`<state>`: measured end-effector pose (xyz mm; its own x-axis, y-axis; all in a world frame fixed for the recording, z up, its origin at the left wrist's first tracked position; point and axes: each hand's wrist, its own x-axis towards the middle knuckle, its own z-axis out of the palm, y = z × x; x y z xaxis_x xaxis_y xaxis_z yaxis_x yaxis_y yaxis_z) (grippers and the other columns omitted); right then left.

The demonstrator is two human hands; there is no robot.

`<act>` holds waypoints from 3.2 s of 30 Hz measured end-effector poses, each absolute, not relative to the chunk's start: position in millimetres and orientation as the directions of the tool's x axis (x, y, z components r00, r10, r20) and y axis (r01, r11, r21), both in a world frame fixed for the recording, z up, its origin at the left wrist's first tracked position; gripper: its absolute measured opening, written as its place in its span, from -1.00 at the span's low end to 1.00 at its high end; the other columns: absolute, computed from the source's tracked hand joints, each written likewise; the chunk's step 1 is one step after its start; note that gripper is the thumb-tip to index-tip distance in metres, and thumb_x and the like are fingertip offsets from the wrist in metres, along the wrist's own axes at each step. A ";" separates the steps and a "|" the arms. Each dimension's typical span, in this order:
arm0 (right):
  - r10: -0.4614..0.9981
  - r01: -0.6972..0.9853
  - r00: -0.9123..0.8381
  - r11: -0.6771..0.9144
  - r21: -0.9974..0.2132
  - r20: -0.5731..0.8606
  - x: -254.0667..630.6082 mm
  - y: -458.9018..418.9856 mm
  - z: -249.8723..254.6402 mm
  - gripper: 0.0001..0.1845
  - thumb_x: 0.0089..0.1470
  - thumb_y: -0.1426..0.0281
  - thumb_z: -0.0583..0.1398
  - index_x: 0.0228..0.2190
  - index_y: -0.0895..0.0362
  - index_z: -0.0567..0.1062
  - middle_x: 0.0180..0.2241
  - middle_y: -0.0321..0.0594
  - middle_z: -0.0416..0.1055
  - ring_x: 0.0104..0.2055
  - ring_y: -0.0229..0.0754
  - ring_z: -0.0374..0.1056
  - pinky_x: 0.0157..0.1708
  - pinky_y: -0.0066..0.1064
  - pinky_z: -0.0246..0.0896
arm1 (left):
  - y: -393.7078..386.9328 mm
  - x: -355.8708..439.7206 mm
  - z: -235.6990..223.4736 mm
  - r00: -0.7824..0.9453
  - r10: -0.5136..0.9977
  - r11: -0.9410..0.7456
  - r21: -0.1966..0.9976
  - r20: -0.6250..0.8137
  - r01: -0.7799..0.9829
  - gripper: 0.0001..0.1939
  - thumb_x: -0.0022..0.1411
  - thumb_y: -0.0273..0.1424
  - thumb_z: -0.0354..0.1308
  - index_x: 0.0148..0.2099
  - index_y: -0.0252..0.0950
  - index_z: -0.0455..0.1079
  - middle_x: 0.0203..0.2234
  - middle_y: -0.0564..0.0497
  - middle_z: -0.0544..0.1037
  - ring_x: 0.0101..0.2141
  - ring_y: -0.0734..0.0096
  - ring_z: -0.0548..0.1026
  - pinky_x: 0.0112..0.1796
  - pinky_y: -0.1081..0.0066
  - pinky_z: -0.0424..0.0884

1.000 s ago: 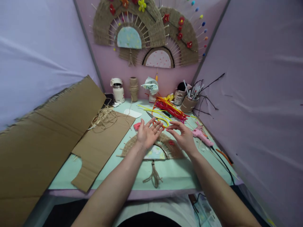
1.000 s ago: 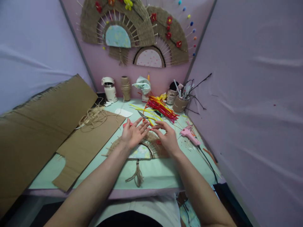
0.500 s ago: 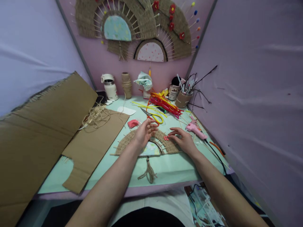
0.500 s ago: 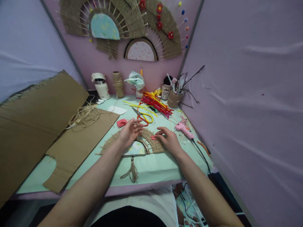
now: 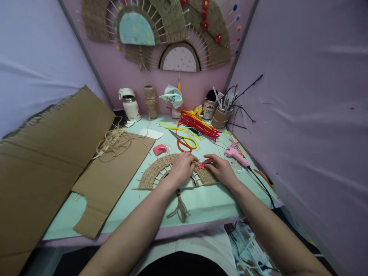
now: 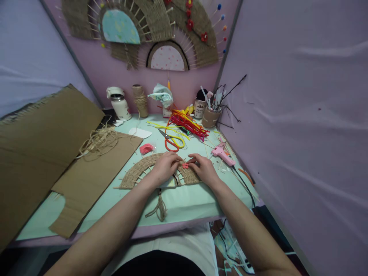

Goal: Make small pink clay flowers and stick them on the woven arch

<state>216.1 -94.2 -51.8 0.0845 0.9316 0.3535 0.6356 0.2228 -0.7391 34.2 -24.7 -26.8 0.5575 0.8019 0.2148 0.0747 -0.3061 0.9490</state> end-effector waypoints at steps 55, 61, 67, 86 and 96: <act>0.927 0.668 0.092 0.212 -0.713 0.363 214.8 -93.7 -56.8 -0.69 0.05 0.44 0.20 -0.13 0.02 0.35 -0.36 -0.31 0.55 -0.29 -0.16 0.48 -0.20 -0.30 0.32 | 13.7 54.8 -11.8 0.926 0.368 -0.869 0.384 0.081 0.311 -0.76 0.16 -0.51 0.03 -0.15 -0.34 0.45 -0.25 -0.07 0.47 -0.19 0.34 0.41 -0.14 0.39 0.34; 0.935 0.672 0.049 0.230 -0.704 0.352 215.7 -95.8 -53.9 -0.72 0.08 0.45 0.18 -0.13 0.03 0.36 -0.35 -0.31 0.55 -0.28 -0.17 0.48 -0.20 -0.32 0.31 | -8.7 39.6 -11.3 0.906 0.414 -0.874 0.316 0.091 0.368 -0.76 0.25 -0.47 -0.01 -0.16 -0.29 0.48 -0.26 -0.07 0.45 -0.19 0.32 0.40 -0.16 0.37 0.34; 0.929 0.749 -0.003 0.246 -0.615 0.369 215.5 -99.4 -49.3 -0.77 0.10 0.45 0.17 -0.16 0.05 0.38 -0.34 -0.28 0.55 -0.25 -0.13 0.46 -0.18 -0.26 0.29 | -14.2 32.2 -17.4 0.899 0.426 -0.873 0.310 0.105 0.377 -0.72 0.26 -0.49 -0.03 -0.07 -0.29 0.47 -0.25 -0.08 0.47 -0.16 0.30 0.42 -0.12 0.34 0.35; 0.868 0.874 -0.155 0.344 -0.344 0.472 213.1 -122.8 -48.3 -0.66 0.08 0.54 0.08 -0.09 0.09 0.40 -0.19 -0.12 0.52 -0.16 -0.04 0.41 -0.14 -0.18 0.28 | -49.7 19.1 -34.1 0.863 0.489 -0.851 0.286 0.123 0.441 -0.62 0.35 -0.46 -0.15 0.16 -0.28 0.26 0.00 -0.13 0.40 0.02 0.26 0.34 0.02 0.26 0.32; 0.824 0.872 -0.155 0.374 -0.317 0.545 212.5 -124.8 -45.6 -0.67 0.13 0.52 0.05 -0.06 0.11 0.37 -0.12 -0.08 0.48 -0.09 -0.05 0.39 -0.11 -0.20 0.28 | -50.8 18.9 -33.9 0.862 0.483 -0.852 0.309 0.153 0.423 -0.61 0.35 -0.47 -0.13 0.18 -0.30 0.25 0.04 -0.18 0.38 0.06 0.25 0.34 0.06 0.24 0.32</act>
<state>212.5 -124.8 -45.6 -0.1550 0.8240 0.5450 0.8716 0.3738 -0.3173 18.9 -50.8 -33.9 0.8620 0.4833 0.1532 0.4227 -0.8519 0.3090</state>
